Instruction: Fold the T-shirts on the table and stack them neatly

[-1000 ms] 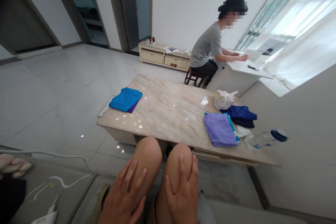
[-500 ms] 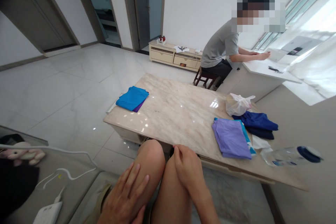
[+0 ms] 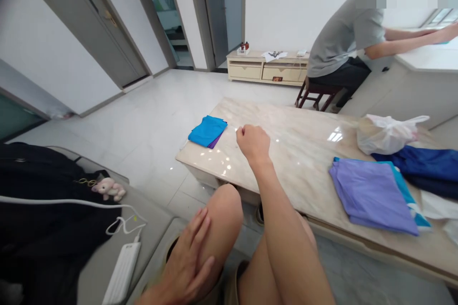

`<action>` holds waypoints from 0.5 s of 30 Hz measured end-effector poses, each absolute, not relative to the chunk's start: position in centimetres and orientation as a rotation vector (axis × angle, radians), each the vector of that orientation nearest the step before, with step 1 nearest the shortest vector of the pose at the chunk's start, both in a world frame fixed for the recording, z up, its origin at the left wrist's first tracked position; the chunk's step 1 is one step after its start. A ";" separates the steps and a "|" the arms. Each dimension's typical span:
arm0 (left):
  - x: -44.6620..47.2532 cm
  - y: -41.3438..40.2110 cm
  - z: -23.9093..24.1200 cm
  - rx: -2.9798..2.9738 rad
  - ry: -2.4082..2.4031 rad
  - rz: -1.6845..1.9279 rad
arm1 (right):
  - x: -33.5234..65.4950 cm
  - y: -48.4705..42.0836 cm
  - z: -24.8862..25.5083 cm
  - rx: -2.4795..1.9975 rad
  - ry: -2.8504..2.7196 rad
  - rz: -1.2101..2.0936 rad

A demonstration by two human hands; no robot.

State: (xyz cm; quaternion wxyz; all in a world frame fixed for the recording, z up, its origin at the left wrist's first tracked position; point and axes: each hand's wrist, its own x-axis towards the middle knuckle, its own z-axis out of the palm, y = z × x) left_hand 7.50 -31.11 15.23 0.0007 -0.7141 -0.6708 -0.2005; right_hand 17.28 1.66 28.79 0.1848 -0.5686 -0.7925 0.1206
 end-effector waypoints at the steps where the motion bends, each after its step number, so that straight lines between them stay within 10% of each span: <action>1: 7.1 -30.4 15.5 -2.266 -2.155 -0.636 | 17.8 1.6 28.2 -1.628 -2.244 0.348; 15: -8.7 1.4 10.8 -1.684 -2.843 -0.638 | 21.8 -0.5 28.2 -1.713 -2.136 0.356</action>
